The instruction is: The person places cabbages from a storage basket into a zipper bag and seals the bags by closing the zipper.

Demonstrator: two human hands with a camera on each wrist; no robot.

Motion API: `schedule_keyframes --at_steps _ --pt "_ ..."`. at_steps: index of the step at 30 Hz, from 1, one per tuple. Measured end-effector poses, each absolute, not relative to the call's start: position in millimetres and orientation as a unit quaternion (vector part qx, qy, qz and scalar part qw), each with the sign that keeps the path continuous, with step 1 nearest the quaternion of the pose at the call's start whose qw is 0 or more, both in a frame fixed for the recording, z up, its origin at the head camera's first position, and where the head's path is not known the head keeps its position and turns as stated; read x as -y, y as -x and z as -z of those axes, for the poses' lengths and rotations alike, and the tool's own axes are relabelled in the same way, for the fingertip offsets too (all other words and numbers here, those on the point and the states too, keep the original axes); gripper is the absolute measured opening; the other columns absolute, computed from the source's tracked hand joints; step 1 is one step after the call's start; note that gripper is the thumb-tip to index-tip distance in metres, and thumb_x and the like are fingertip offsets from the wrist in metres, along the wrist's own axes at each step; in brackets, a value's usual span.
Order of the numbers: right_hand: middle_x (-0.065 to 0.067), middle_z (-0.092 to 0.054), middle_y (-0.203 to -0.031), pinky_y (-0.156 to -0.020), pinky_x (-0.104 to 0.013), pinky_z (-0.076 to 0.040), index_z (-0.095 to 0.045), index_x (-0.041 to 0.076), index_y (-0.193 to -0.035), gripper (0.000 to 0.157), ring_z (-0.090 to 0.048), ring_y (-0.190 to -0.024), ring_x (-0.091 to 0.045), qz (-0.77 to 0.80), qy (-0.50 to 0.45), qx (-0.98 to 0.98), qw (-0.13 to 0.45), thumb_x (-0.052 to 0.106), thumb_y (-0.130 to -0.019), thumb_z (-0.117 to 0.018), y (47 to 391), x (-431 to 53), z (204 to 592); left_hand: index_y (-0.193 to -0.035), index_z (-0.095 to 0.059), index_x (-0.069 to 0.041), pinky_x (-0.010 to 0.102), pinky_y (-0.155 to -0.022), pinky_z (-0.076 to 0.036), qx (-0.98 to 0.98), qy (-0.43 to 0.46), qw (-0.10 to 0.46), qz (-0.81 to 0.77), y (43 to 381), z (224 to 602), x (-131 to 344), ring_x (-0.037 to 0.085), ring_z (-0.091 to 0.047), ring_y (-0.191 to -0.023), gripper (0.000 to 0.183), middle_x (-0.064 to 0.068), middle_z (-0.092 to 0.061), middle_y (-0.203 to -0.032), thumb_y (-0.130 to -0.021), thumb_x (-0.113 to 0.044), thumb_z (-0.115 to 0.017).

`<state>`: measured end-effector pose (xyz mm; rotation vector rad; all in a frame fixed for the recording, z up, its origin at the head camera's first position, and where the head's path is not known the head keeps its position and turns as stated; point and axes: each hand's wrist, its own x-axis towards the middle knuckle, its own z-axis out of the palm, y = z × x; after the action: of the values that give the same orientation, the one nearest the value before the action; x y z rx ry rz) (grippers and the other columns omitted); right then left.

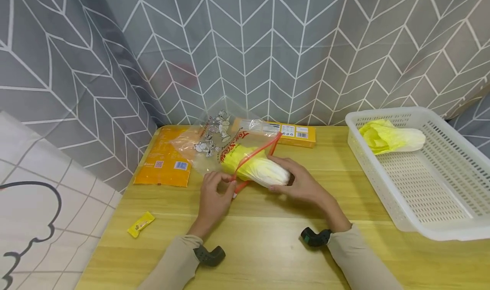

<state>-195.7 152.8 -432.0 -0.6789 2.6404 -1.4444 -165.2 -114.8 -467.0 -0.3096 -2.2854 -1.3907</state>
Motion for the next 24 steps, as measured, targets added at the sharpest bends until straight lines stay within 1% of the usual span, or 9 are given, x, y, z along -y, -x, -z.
schedule_keyframes --at_steps 5,10,14,18,20,22,24 --pt "-0.004 -0.062 -0.140 -0.087 -0.028 -0.048 -0.054 0.023 -0.148 0.075 -0.055 -0.107 -0.020 0.484 0.214 -0.848 0.023 0.025 -0.080 -0.088 198 -156 430 -0.090 -0.069 -0.011 0.032 -0.091 -0.041 0.826 0.113 0.219 0.507 165 466 115 0.018 -0.055 -0.098 0.011 0.002 -0.069 -0.098 -0.085 -0.006 -0.078" --pt "-0.006 -0.065 -0.134 -0.079 -0.025 -0.051 -0.059 0.022 -0.144 0.070 -0.056 -0.103 -0.020 0.511 0.205 -0.835 -0.007 0.020 -0.080 -0.088 198 -151 434 -0.089 -0.069 -0.011 0.032 -0.091 -0.041 0.823 0.128 0.230 0.503 165 467 115 0.018 -0.055 -0.099 0.013 0.002 -0.069 -0.097 -0.084 -0.006 -0.080" --pt "-0.007 -0.068 -0.128 -0.076 -0.023 -0.053 -0.061 0.022 -0.141 0.068 -0.057 -0.100 -0.018 0.529 0.189 -0.826 -0.049 0.017 -0.080 -0.088 196 -147 434 -0.089 -0.071 -0.012 0.032 -0.091 -0.040 0.818 0.148 0.234 0.504 165 468 116 0.018 -0.054 -0.100 0.012 0.001 -0.069 -0.094 -0.083 -0.007 -0.081" --pt "-0.007 -0.069 -0.128 -0.078 -0.019 -0.051 -0.062 0.020 -0.140 0.067 -0.058 -0.099 -0.015 0.551 0.170 -0.810 -0.107 0.012 -0.079 -0.087 195 -145 429 -0.090 -0.074 -0.013 0.030 -0.091 -0.039 0.817 0.159 0.233 0.502 166 469 116 0.016 -0.053 -0.102 0.012 -0.002 -0.069 -0.095 -0.083 -0.010 -0.083" --pt "-0.007 -0.068 -0.132 -0.082 -0.018 -0.052 -0.062 0.019 -0.141 0.067 -0.059 -0.101 -0.014 0.573 0.164 -0.794 -0.124 0.008 -0.079 -0.086 195 -143 427 -0.091 -0.074 -0.013 0.030 -0.090 -0.039 0.819 0.163 0.234 0.499 166 469 116 0.015 -0.052 -0.102 0.013 -0.002 -0.069 -0.096 -0.082 -0.010 -0.084" --pt "-0.009 -0.066 -0.135 -0.085 -0.016 -0.052 -0.061 0.018 -0.141 0.068 -0.059 -0.103 -0.013 0.592 0.161 -0.779 -0.130 0.005 -0.080 -0.085 194 -142 424 -0.091 -0.074 -0.013 0.031 -0.089 -0.039 0.820 0.165 0.233 0.497 166 469 116 0.016 -0.052 -0.101 0.014 -0.002 -0.068 -0.096 -0.081 -0.010 -0.084" --pt "-0.009 -0.064 -0.138 -0.087 -0.015 -0.052 -0.060 0.018 -0.142 0.068 -0.059 -0.104 -0.013 0.606 0.155 -0.770 -0.122 0.004 -0.080 -0.085 193 -139 421 -0.091 -0.074 -0.013 0.032 -0.089 -0.040 0.822 0.165 0.228 0.495 166 468 116 0.016 -0.053 -0.100 0.015 -0.001 -0.068 -0.096 -0.081 -0.010 -0.085"
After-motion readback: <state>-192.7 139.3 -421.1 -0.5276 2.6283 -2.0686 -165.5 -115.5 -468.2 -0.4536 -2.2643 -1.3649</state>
